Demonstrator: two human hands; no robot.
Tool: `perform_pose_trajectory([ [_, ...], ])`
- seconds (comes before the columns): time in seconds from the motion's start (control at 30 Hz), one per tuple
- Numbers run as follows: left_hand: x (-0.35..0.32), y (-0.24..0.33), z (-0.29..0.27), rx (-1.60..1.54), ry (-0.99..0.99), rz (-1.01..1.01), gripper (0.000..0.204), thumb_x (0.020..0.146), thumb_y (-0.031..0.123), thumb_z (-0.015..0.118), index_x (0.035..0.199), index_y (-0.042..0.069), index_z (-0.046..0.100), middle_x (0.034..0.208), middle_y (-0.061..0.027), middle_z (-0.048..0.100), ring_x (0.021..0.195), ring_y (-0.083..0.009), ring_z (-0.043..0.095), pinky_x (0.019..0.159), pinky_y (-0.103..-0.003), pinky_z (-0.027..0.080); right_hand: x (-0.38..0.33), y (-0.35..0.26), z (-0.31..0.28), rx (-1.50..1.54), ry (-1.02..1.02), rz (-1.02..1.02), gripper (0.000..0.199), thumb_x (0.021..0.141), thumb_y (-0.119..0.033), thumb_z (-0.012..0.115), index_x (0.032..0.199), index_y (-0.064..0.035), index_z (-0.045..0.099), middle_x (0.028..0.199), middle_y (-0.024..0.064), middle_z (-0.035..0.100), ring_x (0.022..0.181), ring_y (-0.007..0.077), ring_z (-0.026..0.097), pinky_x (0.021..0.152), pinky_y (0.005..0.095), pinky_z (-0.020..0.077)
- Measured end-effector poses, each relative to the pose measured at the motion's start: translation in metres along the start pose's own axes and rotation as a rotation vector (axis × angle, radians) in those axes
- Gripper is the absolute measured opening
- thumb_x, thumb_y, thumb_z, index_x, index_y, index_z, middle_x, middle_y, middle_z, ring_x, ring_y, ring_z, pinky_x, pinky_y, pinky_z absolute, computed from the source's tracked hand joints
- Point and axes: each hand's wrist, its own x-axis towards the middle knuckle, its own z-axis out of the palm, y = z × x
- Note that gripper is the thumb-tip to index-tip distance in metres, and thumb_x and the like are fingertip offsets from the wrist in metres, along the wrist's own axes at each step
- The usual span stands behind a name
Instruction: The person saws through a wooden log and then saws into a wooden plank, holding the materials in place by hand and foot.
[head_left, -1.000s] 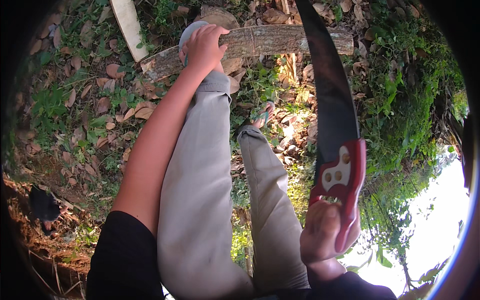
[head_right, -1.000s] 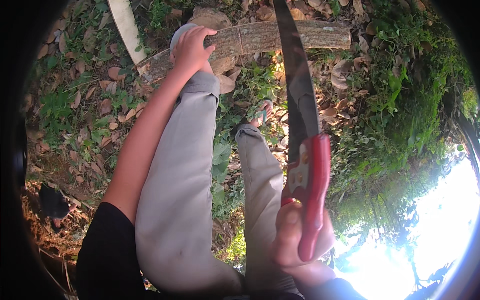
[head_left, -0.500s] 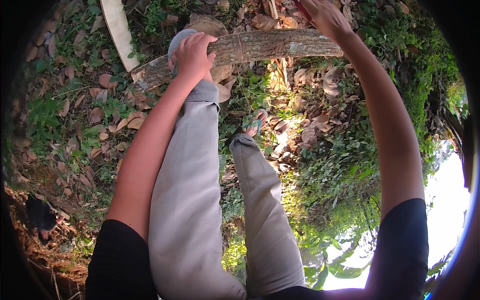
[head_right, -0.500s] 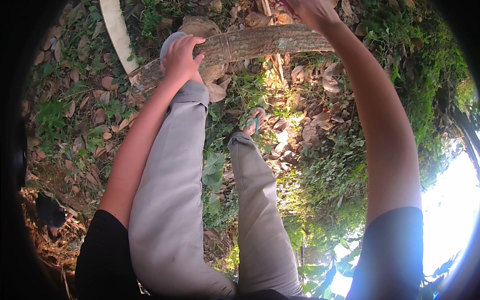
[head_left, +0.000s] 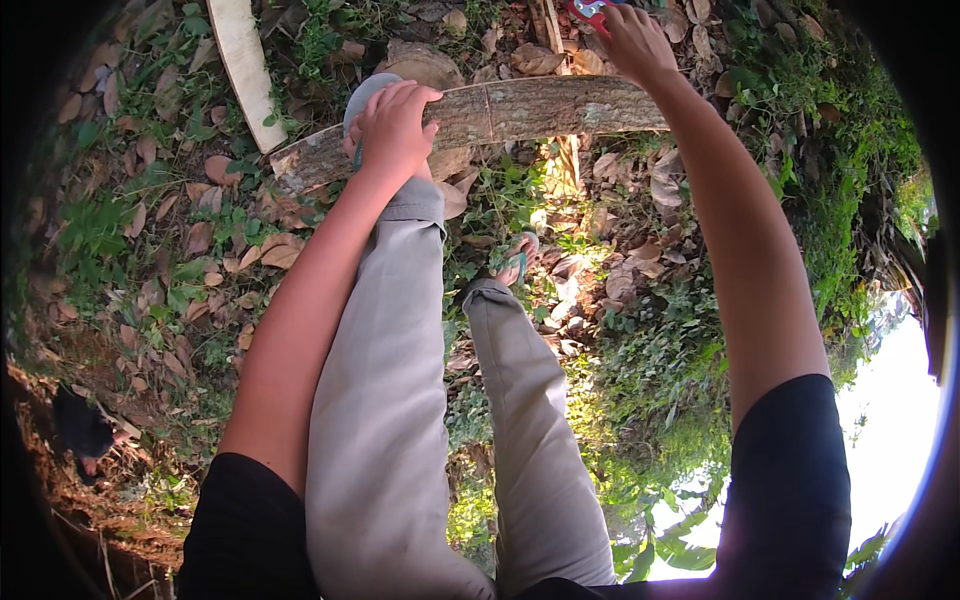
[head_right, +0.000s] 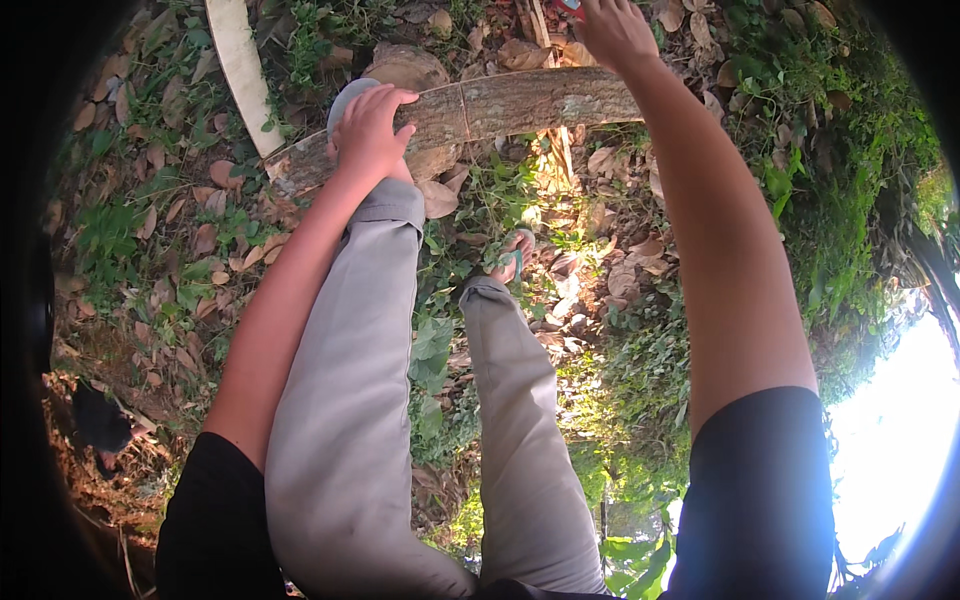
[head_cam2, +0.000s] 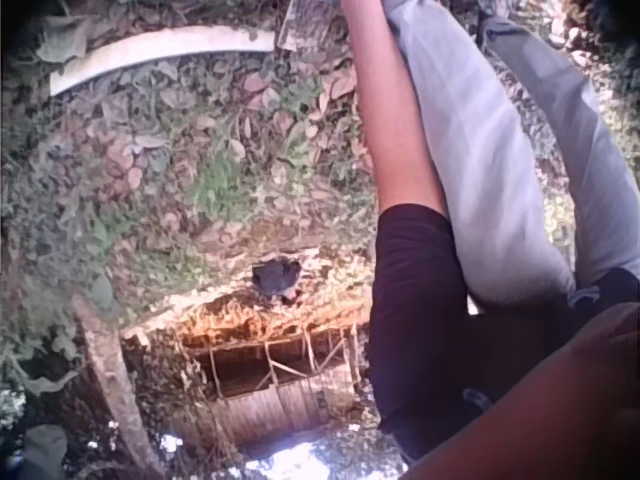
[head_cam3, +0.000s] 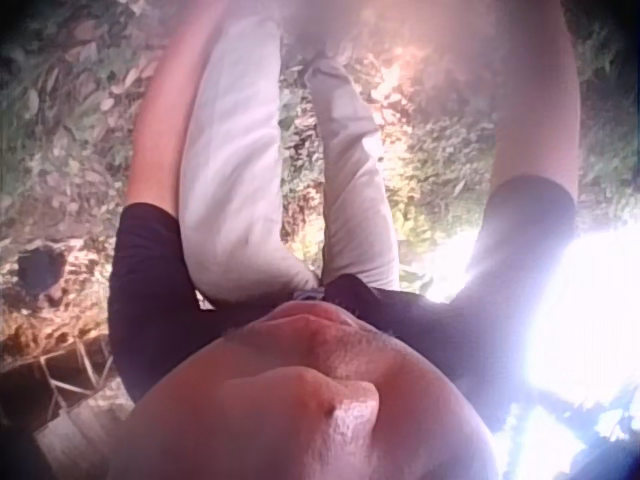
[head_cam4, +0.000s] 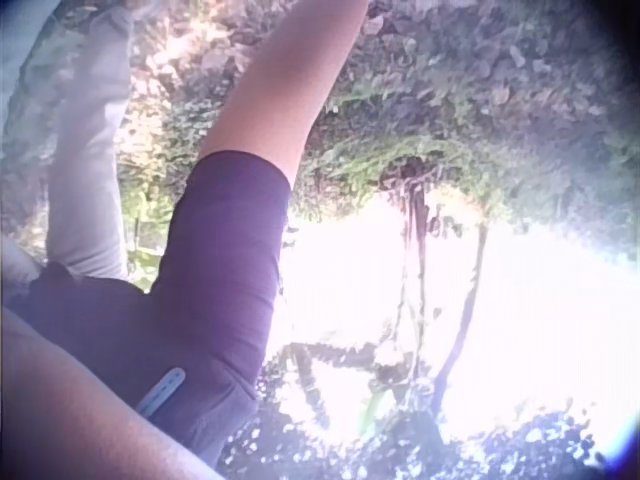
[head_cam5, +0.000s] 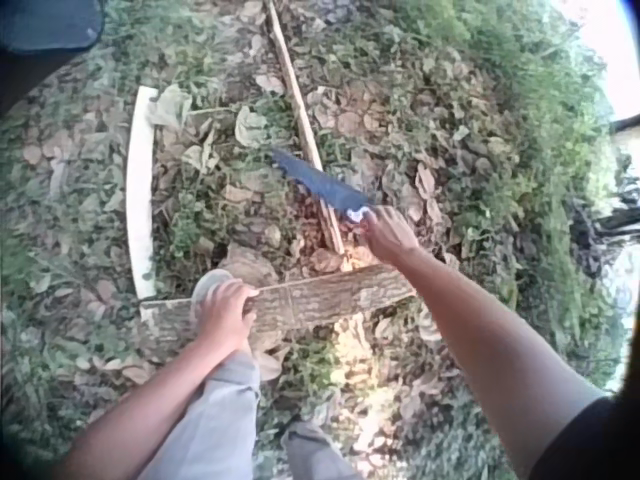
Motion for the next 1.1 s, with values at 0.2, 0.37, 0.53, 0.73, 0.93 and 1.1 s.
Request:
perform_pose_trajectory([
  [0.2,-0.004,-0.005,-0.006,0.029,-0.026,-0.007,0.048,0.075,0.009,0.083,0.119,0.017,0.065,0.125,-0.0073,0.065,0.13,-0.0276,0.054,0.113,-0.046,0.035,0.002,-0.086,-0.045,0.545,-0.882,-0.069,0.115,0.065,-0.048,0.095,0.155,-0.0076,0.036,0.149,0.0249,0.048,0.141,0.0367,0.046,0.117,0.0493,0.0391],
  [0.37,-0.009,0.014,-0.003,0.082,0.041,-0.04,0.049,0.075,0.006,0.081,0.12,0.017,0.064,0.124,-0.0043,0.065,0.131,-0.0253,0.052,0.112,-0.046,0.03,0.0,-0.084,-0.039,0.472,-0.95,-0.091,0.126,0.057,-0.045,0.099,0.155,0.0003,0.035,0.153,0.0274,0.046,0.14,0.0414,0.048,0.117,0.0497,0.0391],
  [0.53,-0.023,0.031,-0.013,0.175,0.071,-0.051,0.054,0.079,0.01,0.077,0.129,0.02,0.06,0.126,-0.0009,0.063,0.133,-0.0234,0.049,0.113,-0.049,0.025,-0.01,-0.089,-0.058,0.478,-0.861,-0.084,0.122,0.057,-0.042,0.099,0.153,0.0014,0.037,0.146,0.0277,0.053,0.134,0.0413,0.053,0.115,0.0481,0.0407],
  [0.73,-0.044,0.033,-0.023,0.122,0.156,-0.041,0.054,0.08,0.009,0.076,0.13,0.019,0.058,0.132,0.0009,0.061,0.136,-0.0221,0.048,0.112,-0.049,0.024,-0.012,-0.103,-0.09,0.305,-0.723,-0.14,0.121,0.055,-0.048,0.097,0.152,-0.0004,0.041,0.146,0.0226,0.055,0.132,0.0367,0.054,0.115,0.0481,0.0393],
  [0.93,-0.072,0.034,-0.043,-0.069,0.269,-0.026,0.044,0.083,0.007,0.07,0.124,0.016,0.061,0.128,-0.0047,0.063,0.128,-0.0245,0.054,0.112,-0.05,0.029,-0.006,-0.115,-0.101,0.145,-0.539,-0.18,0.115,0.055,-0.046,0.097,0.15,-0.0074,0.046,0.148,0.0148,0.055,0.134,0.0303,0.053,0.116,0.0458,0.0373],
  [1.1,-0.117,0.039,-0.056,-0.28,0.356,-0.093,0.03,0.085,-0.001,0.065,0.113,0.01,0.064,0.112,-0.008,0.065,0.104,-0.0262,0.064,0.09,-0.041,0.05,-0.019,-0.118,-0.098,0.046,-0.274,-0.276,0.108,0.054,-0.047,0.096,0.144,-0.009,0.052,0.134,0.008,0.061,0.124,0.0263,0.057,0.109,0.0434,0.0418],
])
